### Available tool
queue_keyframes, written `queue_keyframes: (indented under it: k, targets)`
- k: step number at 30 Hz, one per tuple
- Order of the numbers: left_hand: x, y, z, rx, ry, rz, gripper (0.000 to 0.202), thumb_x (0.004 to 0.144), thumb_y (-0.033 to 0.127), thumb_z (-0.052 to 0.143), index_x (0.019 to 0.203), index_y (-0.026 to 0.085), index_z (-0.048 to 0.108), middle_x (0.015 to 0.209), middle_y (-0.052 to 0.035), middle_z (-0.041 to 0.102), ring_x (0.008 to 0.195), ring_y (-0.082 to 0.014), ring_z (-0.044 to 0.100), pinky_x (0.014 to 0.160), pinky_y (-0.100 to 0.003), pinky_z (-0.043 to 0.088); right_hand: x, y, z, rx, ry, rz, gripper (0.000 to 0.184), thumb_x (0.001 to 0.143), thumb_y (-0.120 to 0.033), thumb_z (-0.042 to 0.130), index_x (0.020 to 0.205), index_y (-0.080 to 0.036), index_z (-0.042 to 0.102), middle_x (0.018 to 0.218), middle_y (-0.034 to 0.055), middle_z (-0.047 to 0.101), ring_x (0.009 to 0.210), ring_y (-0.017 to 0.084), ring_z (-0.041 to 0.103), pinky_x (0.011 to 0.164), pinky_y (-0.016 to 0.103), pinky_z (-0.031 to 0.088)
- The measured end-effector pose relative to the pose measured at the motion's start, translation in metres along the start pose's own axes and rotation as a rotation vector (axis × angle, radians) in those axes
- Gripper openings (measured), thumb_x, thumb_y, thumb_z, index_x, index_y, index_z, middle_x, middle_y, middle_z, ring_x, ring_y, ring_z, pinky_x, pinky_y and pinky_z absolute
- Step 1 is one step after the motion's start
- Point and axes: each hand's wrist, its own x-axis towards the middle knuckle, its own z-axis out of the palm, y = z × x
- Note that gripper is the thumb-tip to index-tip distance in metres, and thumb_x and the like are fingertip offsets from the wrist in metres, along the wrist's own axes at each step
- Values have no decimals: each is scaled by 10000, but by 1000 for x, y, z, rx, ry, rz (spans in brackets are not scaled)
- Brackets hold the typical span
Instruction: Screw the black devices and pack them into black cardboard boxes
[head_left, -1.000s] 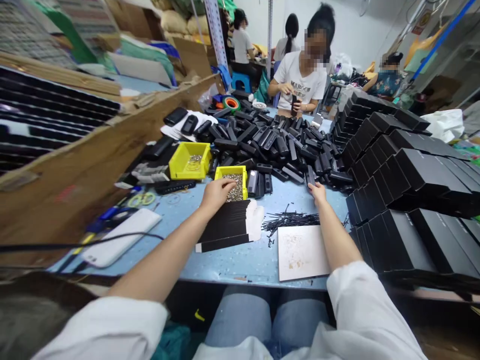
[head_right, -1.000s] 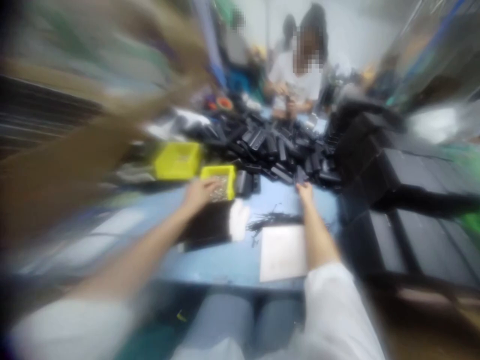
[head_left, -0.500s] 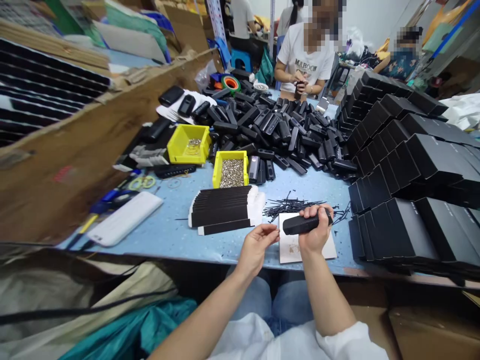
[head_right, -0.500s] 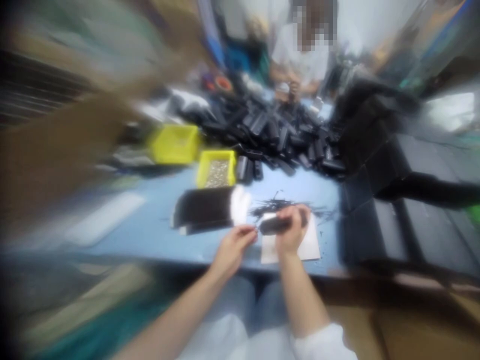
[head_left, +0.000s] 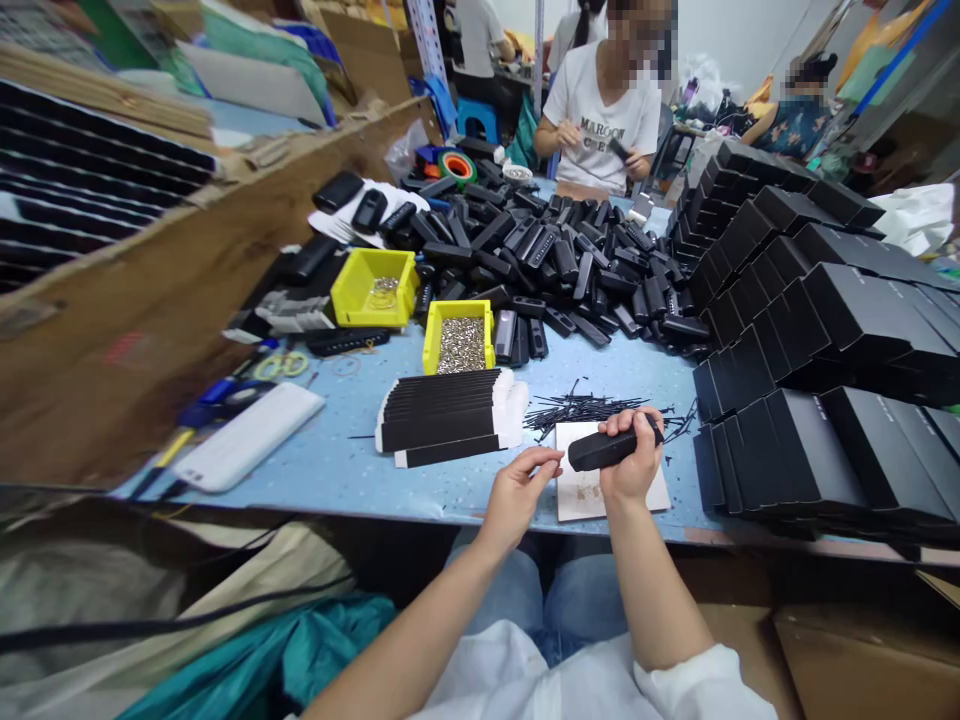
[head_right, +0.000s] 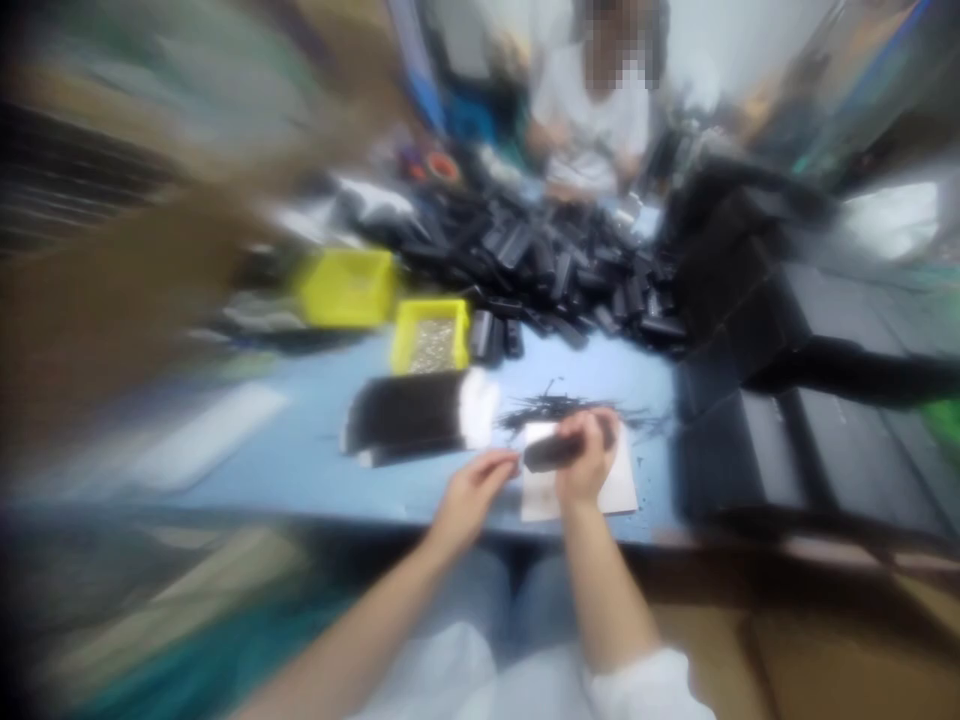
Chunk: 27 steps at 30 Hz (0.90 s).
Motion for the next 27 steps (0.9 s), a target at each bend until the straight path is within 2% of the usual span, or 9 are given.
queue_keyframes:
  k: [3,7,10,16,21,24,27]
  targets:
    - [1,5,0,94,-3,78,201,743,289,694,859,125,702,912,-81,669,854,-155,634,766,-242,534,-2,3,6,16,-9,10,657,698,-552,462,1095,-106,188,653,-37,296,624,-98,410,651,97,434]
    - [2,0,-2,34,55,56,221,683,242,730,816,134,590,776,-23,636,743,-124,629,696,-216,529,-4,10,9,31,-5,55,675,690,-549,466,1139,-128,187,660,-39,302,614,-101,406,642,83,424]
    - [0,-5,-4,34,45,68,242,695,249,728,759,145,519,724,0,602,707,-115,622,682,-211,521,-5,14,6,62,43,80,696,684,-556,457,1170,-142,179,652,-41,303,606,-105,388,633,72,411]
    - [-6,1,-9,302,-45,178,152,788,260,669,775,154,561,765,-18,621,741,-122,611,742,-231,499,-4,18,0,81,75,123,681,698,-554,436,1170,-123,200,637,-44,306,591,-125,345,644,40,386]
    - [-11,-3,-11,337,-1,198,141,796,251,658,726,161,575,759,-31,629,752,-140,606,756,-244,486,-8,27,0,28,58,91,622,747,-506,395,1190,-118,196,627,-41,308,630,-138,341,689,18,392]
    - [-16,-9,-7,273,61,138,129,795,273,666,848,172,607,828,-38,644,795,-153,618,765,-252,492,-8,26,-1,52,48,134,667,699,-515,442,1187,-136,193,629,-44,299,603,-121,352,646,46,389]
    - [-18,-7,-3,287,-11,97,186,839,309,625,978,185,628,955,-59,657,887,-169,623,791,-257,491,-4,18,-2,102,73,140,699,665,-532,462,1176,-139,192,623,-46,279,570,-119,338,614,49,371]
